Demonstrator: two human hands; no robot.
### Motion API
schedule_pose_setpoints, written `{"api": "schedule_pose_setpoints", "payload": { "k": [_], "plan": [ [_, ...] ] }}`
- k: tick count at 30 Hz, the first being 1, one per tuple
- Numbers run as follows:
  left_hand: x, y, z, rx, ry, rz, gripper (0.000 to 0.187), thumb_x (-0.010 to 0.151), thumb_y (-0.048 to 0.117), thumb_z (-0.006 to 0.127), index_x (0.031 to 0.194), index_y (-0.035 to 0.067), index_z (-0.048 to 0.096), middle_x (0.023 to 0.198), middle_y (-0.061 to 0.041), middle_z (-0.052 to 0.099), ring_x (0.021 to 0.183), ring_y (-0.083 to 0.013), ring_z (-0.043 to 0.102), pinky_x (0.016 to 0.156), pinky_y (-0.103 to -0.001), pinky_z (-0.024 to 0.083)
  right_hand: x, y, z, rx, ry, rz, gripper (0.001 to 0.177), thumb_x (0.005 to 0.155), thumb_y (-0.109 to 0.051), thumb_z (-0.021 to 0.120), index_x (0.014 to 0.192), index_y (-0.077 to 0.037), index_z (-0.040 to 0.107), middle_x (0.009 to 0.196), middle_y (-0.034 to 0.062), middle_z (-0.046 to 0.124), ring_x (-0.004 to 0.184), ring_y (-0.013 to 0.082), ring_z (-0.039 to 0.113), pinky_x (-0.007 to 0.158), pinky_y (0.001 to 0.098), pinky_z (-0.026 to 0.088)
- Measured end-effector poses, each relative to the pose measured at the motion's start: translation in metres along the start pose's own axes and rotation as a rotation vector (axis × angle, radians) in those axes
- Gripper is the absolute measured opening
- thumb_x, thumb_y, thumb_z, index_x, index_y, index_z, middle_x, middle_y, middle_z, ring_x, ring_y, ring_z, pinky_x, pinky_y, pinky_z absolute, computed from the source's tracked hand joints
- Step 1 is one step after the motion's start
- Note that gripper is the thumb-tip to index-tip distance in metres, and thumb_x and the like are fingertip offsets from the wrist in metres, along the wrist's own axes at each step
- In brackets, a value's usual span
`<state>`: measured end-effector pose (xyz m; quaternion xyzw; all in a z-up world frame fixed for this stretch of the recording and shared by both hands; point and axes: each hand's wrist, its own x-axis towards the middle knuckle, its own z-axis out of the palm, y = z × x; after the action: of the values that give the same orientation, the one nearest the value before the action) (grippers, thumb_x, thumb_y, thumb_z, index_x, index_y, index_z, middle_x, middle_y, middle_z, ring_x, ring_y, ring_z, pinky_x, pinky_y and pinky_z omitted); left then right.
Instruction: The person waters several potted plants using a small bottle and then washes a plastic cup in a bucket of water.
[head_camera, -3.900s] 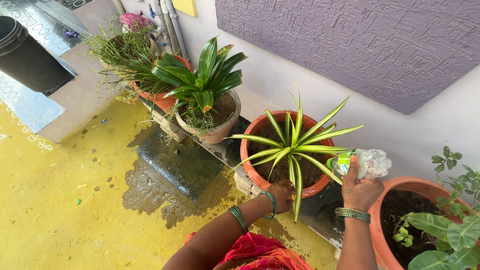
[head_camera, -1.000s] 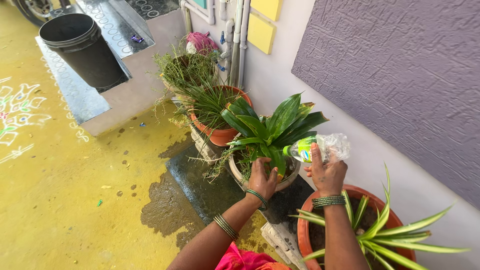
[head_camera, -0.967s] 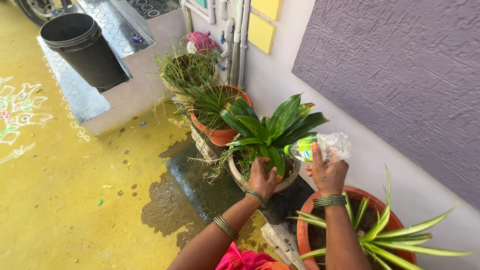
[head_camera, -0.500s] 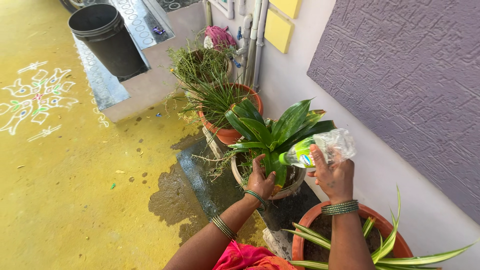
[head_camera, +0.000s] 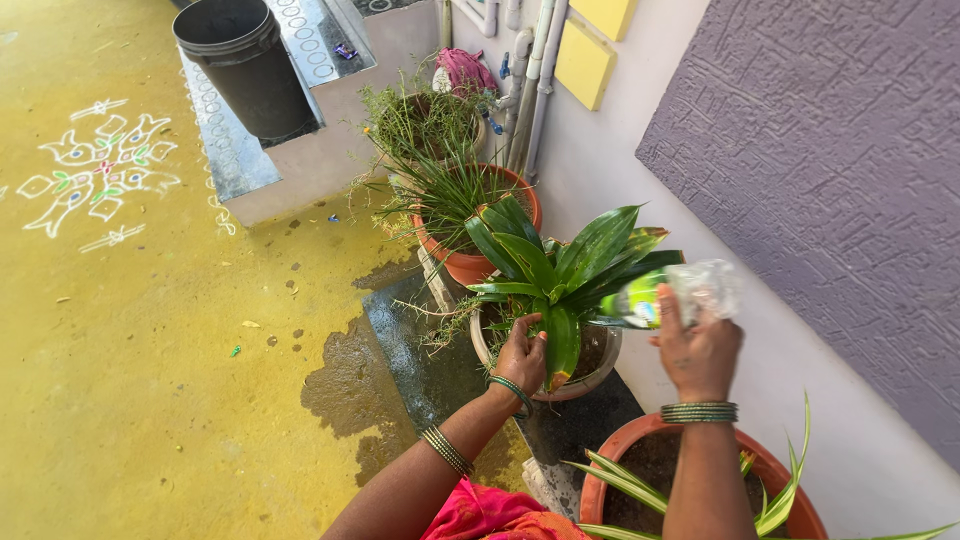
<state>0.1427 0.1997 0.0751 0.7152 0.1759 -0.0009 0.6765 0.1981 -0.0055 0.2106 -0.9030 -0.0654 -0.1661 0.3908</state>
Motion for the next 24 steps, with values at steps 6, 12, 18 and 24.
{"api": "schedule_pose_setpoints", "payload": {
  "k": [6, 12, 18, 24],
  "plan": [
    [0.003, -0.006, 0.005, 0.049, 0.074, 0.096, 0.044, 0.104, 0.021, 0.052, 0.144, 0.005, 0.042, 0.107, -0.015, 0.071, 0.096, -0.0212, 0.070, 0.085, -0.036, 0.056, 0.004, 0.029, -0.003, -0.067, 0.181, -0.063, 0.046, 0.106, -0.046, 0.065, 0.102, -0.001, 0.072, 0.068, 0.0091, 0.071, 0.059, 0.0222, 0.073, 0.054, 0.0330, 0.057],
    [0.003, -0.007, 0.005, -0.068, 0.089, 0.135, 0.046, 0.101, 0.016, 0.056, 0.141, 0.000, 0.041, 0.134, -0.020, 0.060, 0.117, -0.0279, 0.068, 0.097, -0.037, 0.059, 0.014, 0.059, 0.003, -0.336, 0.286, -0.129, 0.040, 0.110, -0.044, 0.068, 0.091, -0.008, 0.074, 0.068, 0.0085, 0.070, 0.059, 0.0249, 0.069, 0.059, 0.0395, 0.056],
    [-0.001, -0.003, 0.000, -0.033, 0.088, 0.100, 0.046, 0.100, 0.018, 0.058, 0.140, 0.001, 0.041, 0.134, -0.020, 0.059, 0.119, -0.0282, 0.068, 0.098, -0.037, 0.059, 0.019, 0.032, -0.002, -0.106, 0.281, -0.092, 0.038, 0.110, -0.039, 0.068, 0.101, -0.002, 0.072, 0.071, 0.0106, 0.071, 0.062, 0.0230, 0.073, 0.057, 0.0345, 0.058],
    [-0.001, -0.004, -0.004, -0.004, 0.080, 0.091, 0.049, 0.100, 0.017, 0.059, 0.142, 0.000, 0.040, 0.127, -0.019, 0.064, 0.113, -0.0267, 0.070, 0.096, -0.037, 0.059, 0.030, 0.002, 0.009, 0.034, 0.257, -0.203, 0.038, 0.109, -0.034, 0.069, 0.108, 0.004, 0.070, 0.079, 0.0136, 0.073, 0.064, 0.0231, 0.074, 0.056, 0.0308, 0.059]
  ]
}}
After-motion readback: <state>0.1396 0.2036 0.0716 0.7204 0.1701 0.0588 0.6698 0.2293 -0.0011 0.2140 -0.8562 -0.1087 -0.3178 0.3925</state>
